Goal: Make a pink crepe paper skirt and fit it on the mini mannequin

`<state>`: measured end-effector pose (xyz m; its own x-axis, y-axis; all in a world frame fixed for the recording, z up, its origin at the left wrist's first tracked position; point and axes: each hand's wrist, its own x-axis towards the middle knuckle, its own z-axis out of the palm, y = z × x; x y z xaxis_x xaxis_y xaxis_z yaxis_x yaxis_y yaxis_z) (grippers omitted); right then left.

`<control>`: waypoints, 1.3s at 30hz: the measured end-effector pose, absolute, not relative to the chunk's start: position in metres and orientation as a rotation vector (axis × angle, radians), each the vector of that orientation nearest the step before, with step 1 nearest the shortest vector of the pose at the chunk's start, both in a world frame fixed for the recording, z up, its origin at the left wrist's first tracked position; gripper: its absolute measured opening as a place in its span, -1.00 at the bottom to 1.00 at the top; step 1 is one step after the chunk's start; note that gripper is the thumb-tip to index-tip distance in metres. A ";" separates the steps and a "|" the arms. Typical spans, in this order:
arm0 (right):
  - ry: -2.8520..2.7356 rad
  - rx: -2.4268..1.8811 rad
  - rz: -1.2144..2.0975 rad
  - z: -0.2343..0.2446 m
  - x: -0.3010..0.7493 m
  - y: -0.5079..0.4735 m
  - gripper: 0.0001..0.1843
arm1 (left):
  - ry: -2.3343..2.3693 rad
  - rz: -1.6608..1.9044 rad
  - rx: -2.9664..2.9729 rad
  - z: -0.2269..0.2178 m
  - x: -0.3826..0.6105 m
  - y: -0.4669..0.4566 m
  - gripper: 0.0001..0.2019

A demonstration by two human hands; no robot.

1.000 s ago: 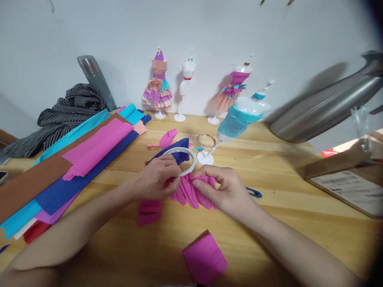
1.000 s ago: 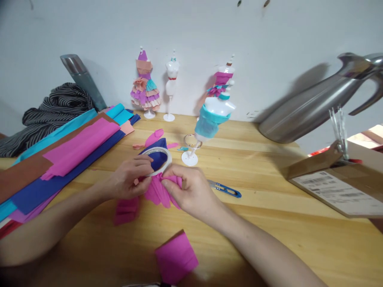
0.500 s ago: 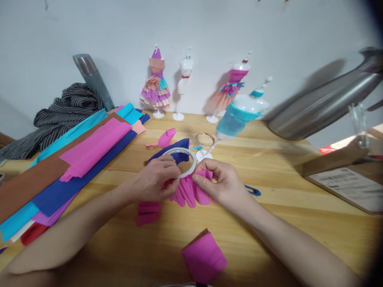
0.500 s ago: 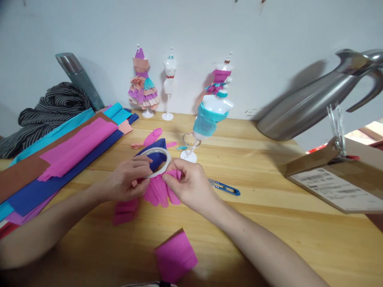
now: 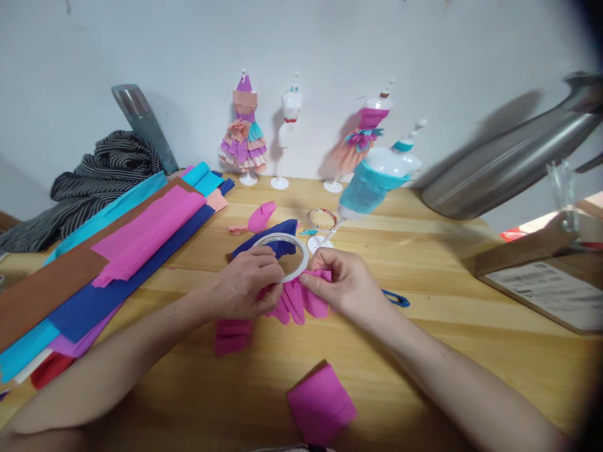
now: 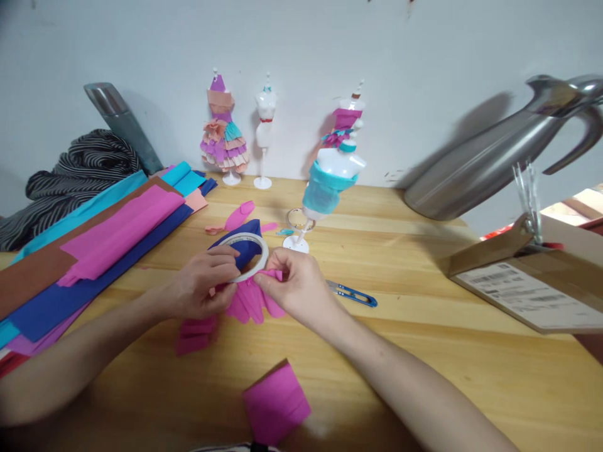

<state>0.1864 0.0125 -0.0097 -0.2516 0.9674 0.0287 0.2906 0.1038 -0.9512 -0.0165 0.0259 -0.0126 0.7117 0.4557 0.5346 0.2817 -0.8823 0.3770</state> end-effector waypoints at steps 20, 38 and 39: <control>-1.442 -1.140 1.537 -0.012 0.194 0.022 -0.45 | 0.615 0.784 2.379 -0.012 -0.022 0.034 -0.71; -1.708 -1.096 1.151 -0.015 0.188 0.013 -0.67 | 0.720 0.799 2.336 -0.014 -0.022 0.032 -0.72; -1.681 -1.089 1.189 -0.015 0.188 0.014 -0.65 | 0.716 0.814 2.343 -0.014 -0.022 0.032 -0.72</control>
